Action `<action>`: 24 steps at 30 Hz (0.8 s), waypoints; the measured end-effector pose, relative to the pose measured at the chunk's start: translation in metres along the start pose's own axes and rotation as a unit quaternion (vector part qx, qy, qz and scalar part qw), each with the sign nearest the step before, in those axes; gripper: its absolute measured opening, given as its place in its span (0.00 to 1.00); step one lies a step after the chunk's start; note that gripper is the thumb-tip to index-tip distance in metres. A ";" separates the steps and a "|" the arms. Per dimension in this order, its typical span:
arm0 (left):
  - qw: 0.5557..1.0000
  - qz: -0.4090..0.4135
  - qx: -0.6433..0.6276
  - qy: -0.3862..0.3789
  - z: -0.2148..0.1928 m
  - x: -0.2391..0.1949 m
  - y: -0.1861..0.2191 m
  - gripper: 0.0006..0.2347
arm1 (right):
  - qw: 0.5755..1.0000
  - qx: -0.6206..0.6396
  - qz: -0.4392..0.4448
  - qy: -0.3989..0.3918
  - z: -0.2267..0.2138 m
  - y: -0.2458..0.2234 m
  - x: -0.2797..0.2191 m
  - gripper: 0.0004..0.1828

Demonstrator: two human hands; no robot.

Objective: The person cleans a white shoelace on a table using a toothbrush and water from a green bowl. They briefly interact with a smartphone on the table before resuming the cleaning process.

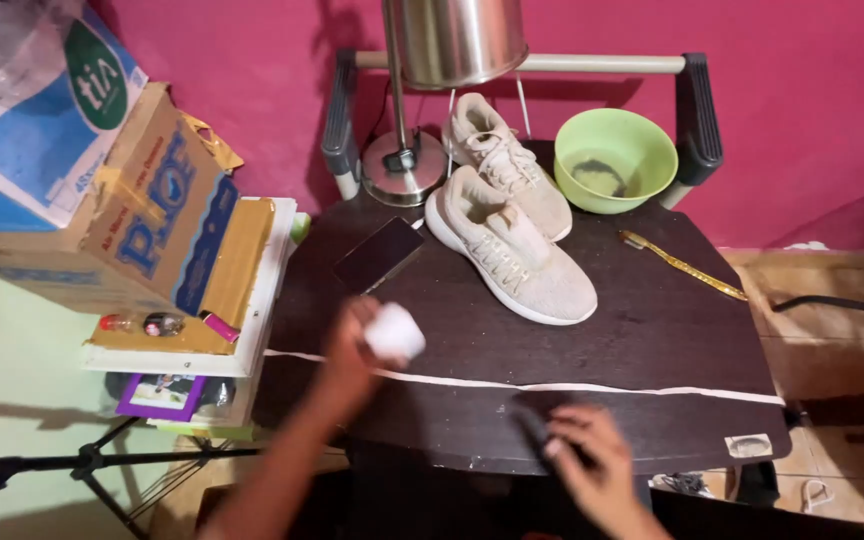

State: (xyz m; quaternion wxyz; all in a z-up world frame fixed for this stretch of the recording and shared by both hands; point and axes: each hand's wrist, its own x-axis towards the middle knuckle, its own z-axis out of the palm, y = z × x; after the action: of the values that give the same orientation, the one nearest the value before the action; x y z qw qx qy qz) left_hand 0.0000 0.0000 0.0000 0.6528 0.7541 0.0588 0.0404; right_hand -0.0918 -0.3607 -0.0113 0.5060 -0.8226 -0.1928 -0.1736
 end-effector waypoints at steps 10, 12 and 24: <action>0.937 -0.180 -0.013 -0.301 0.063 -0.149 0.035 0.34 | 0.935 0.134 0.288 -0.161 0.018 -0.017 -0.044 0.08; 0.938 -0.135 -0.049 -0.316 0.063 -0.153 0.026 0.33 | 0.934 0.205 0.217 -0.196 0.009 -0.016 -0.055 0.30; 0.935 -0.105 -0.029 -0.338 0.057 -0.154 0.023 0.31 | 0.946 0.136 0.080 -0.284 0.012 -0.035 -0.047 0.14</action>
State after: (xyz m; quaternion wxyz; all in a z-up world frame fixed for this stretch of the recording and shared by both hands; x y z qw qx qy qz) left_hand -0.1436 -0.0804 0.0170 0.6560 0.6938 -0.0881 -0.2839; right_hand -0.1483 -0.3419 -0.0125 0.5498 -0.7739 -0.2833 0.1360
